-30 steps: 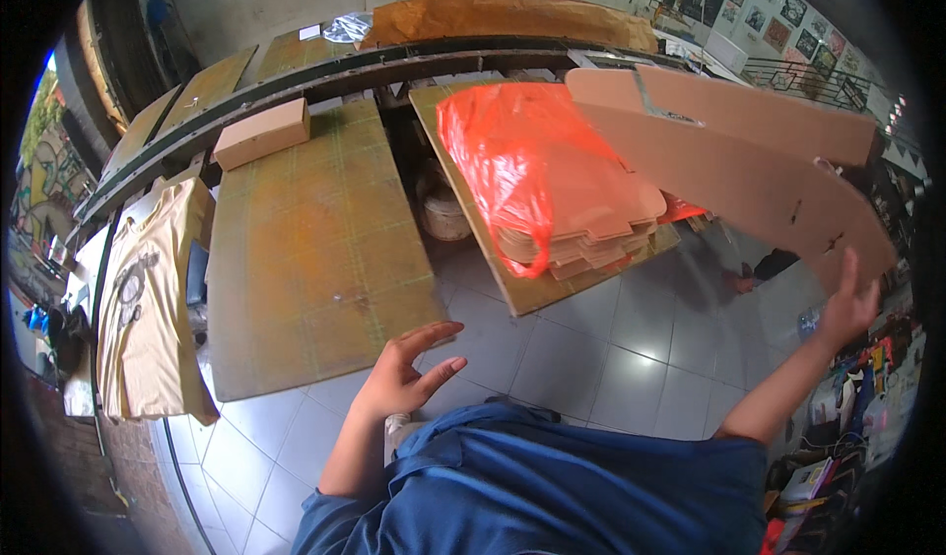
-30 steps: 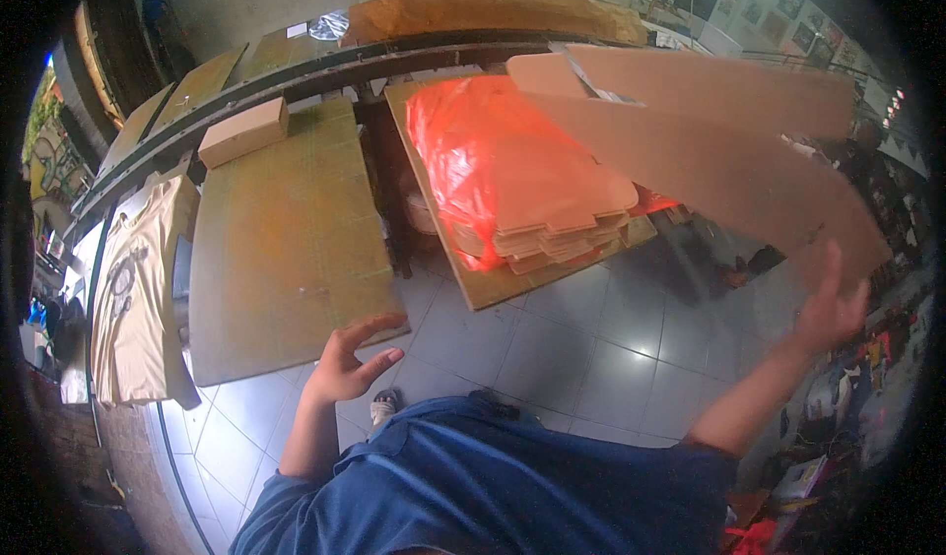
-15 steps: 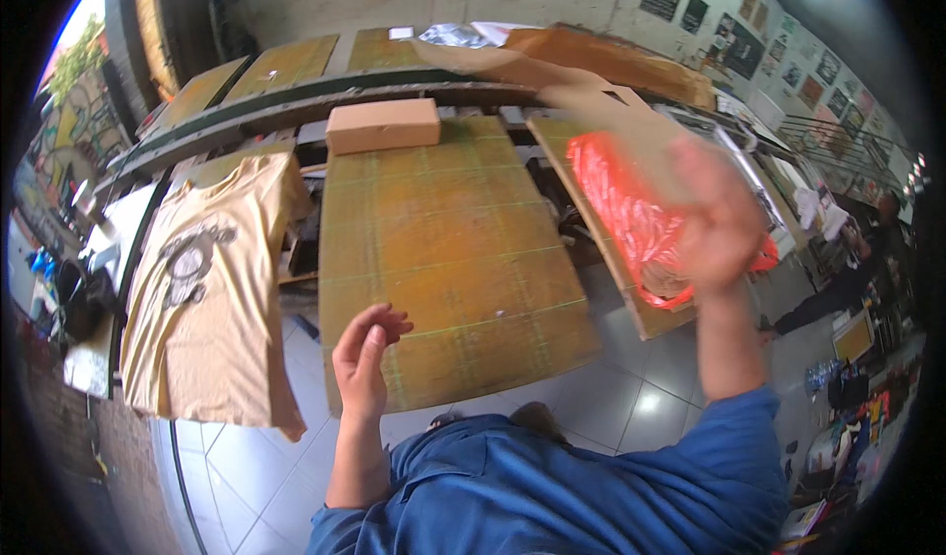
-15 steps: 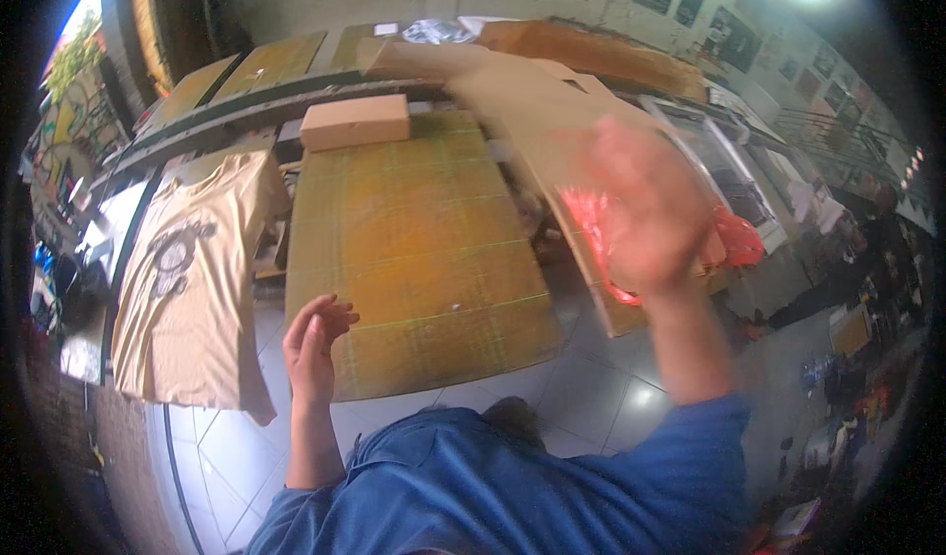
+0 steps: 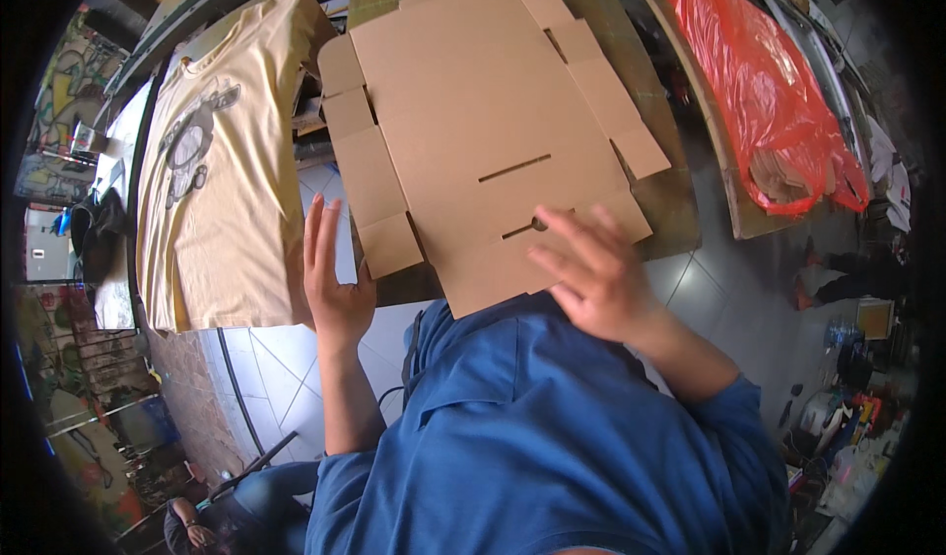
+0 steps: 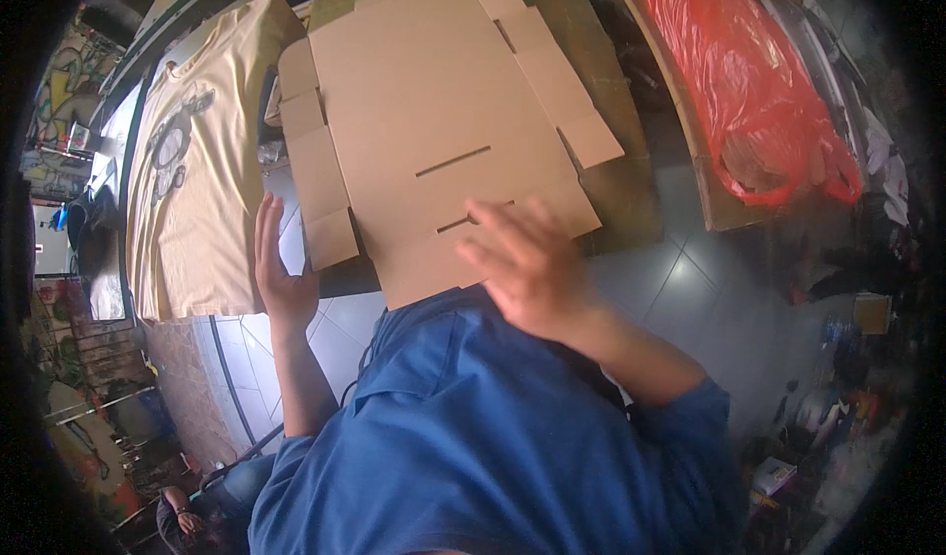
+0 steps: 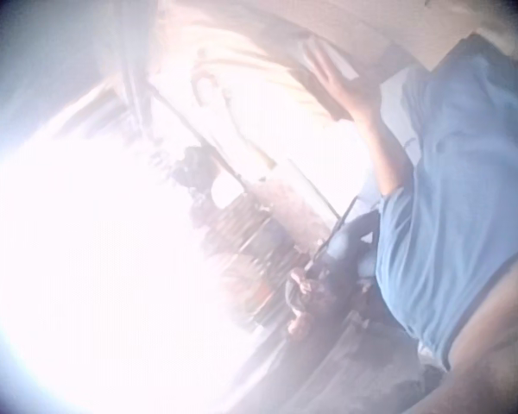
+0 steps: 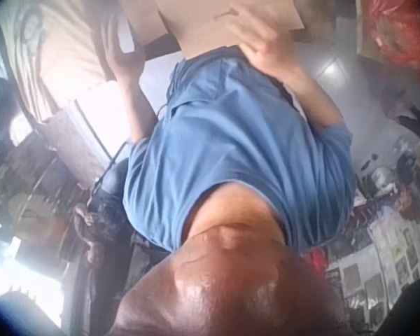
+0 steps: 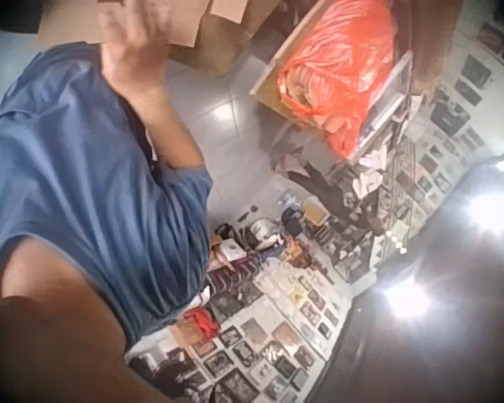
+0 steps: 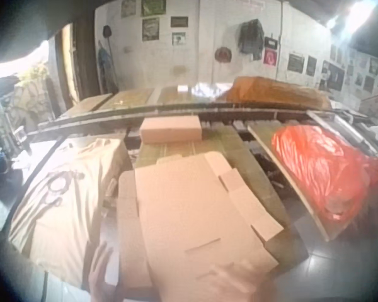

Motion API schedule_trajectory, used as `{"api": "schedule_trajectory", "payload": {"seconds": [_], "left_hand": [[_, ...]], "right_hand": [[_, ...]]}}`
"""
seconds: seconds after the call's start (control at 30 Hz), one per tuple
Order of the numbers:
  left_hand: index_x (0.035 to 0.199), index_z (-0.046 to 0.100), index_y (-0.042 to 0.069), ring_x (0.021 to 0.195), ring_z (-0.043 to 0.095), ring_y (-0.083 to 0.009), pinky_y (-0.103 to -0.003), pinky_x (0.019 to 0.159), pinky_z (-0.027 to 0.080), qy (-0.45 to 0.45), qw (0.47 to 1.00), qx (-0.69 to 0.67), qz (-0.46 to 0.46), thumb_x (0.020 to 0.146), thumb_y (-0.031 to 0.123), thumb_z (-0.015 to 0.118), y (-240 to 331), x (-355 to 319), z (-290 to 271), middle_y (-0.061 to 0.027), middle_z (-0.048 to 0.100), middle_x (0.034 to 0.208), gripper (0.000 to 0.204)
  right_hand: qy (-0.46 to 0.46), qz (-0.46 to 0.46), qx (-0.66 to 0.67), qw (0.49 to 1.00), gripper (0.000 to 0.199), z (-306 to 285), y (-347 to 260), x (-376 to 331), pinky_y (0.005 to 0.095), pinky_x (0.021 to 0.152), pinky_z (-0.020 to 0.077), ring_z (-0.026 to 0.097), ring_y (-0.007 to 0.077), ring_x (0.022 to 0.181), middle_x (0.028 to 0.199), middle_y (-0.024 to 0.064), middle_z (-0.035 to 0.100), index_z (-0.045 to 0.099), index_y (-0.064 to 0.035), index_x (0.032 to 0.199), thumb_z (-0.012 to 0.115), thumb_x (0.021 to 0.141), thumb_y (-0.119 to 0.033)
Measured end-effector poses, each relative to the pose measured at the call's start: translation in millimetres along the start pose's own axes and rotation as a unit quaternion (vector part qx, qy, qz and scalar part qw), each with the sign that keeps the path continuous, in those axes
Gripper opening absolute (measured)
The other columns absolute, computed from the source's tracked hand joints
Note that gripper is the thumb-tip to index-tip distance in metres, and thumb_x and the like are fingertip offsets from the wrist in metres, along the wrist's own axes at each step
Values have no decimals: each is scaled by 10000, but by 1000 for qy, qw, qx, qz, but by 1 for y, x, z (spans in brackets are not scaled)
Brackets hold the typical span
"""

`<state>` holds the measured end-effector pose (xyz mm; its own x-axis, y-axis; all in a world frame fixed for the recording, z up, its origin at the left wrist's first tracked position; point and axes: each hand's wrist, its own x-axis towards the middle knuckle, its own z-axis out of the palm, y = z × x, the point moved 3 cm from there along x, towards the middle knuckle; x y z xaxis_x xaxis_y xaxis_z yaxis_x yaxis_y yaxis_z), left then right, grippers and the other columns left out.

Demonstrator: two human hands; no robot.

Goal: The person assembles flat cardboard boxes by folding the side flaps and tucking the tabs to form rectangular containers. The person repeats this process for several boxes, placing each completed box on the table.

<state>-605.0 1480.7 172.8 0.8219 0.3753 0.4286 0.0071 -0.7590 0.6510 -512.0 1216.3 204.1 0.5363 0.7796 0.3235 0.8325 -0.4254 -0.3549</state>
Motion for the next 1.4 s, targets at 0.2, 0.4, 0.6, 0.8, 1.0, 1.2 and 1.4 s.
{"api": "schedule_trajectory", "payload": {"seconds": [0.2,0.4,0.6,0.8,1.0,1.2,1.4], "left_hand": [[1008,673,33,1174,544,-304,-386,974,436,-55,998,2,33,603,-156,603,-5,5,1,-158,595,1218,453],[973,658,-31,898,659,-253,-345,837,526,18,998,-59,13,660,-94,713,19,29,13,-129,646,1061,324],[1045,678,54,1126,555,-246,-382,965,443,74,997,-24,10,679,14,794,22,56,30,-139,554,1233,386],[1093,643,43,1160,540,-245,-387,983,414,-13,997,-69,-26,755,-16,725,7,52,39,-139,515,1301,353],[1182,597,105,1132,536,-331,-492,1067,238,-138,990,8,-23,867,47,582,23,54,42,-132,546,1238,320],[1079,616,85,1129,538,-323,-487,989,315,-173,985,-5,6,772,18,625,26,64,40,-162,550,1239,314],[992,620,84,1184,476,-371,-538,955,324,-215,970,103,36,821,56,579,42,66,47,-193,488,1296,178]], "right_hand": [[-69,43,-10,997,445,-25,58,-16,545,1048,269,433,300,1268,1365,105,479,634,-110,1067,755,639,-118],[-24,-25,59,998,224,-17,65,-17,476,1026,316,554,281,1141,1201,43,625,682,-136,968,694,746,-104],[-12,-33,100,994,179,-20,70,-11,428,954,362,602,255,1045,1132,32,660,692,-145,933,715,761,-188],[15,-12,111,994,113,-15,69,-13,425,950,363,604,243,1038,1091,29,677,701,-151,871,707,770,-202],[17,2,89,996,149,-16,68,-15,448,917,379,609,219,1017,1104,-12,668,706,-177,889,733,748,-216],[37,13,88,995,181,-25,50,-18,445,863,410,622,237,973,1031,17,681,690,-129,851,750,703,-214],[61,-16,87,994,143,-28,42,-13,356,712,478,649,242,848,936,58,689,683,-98,807,744,692,-155]]}}
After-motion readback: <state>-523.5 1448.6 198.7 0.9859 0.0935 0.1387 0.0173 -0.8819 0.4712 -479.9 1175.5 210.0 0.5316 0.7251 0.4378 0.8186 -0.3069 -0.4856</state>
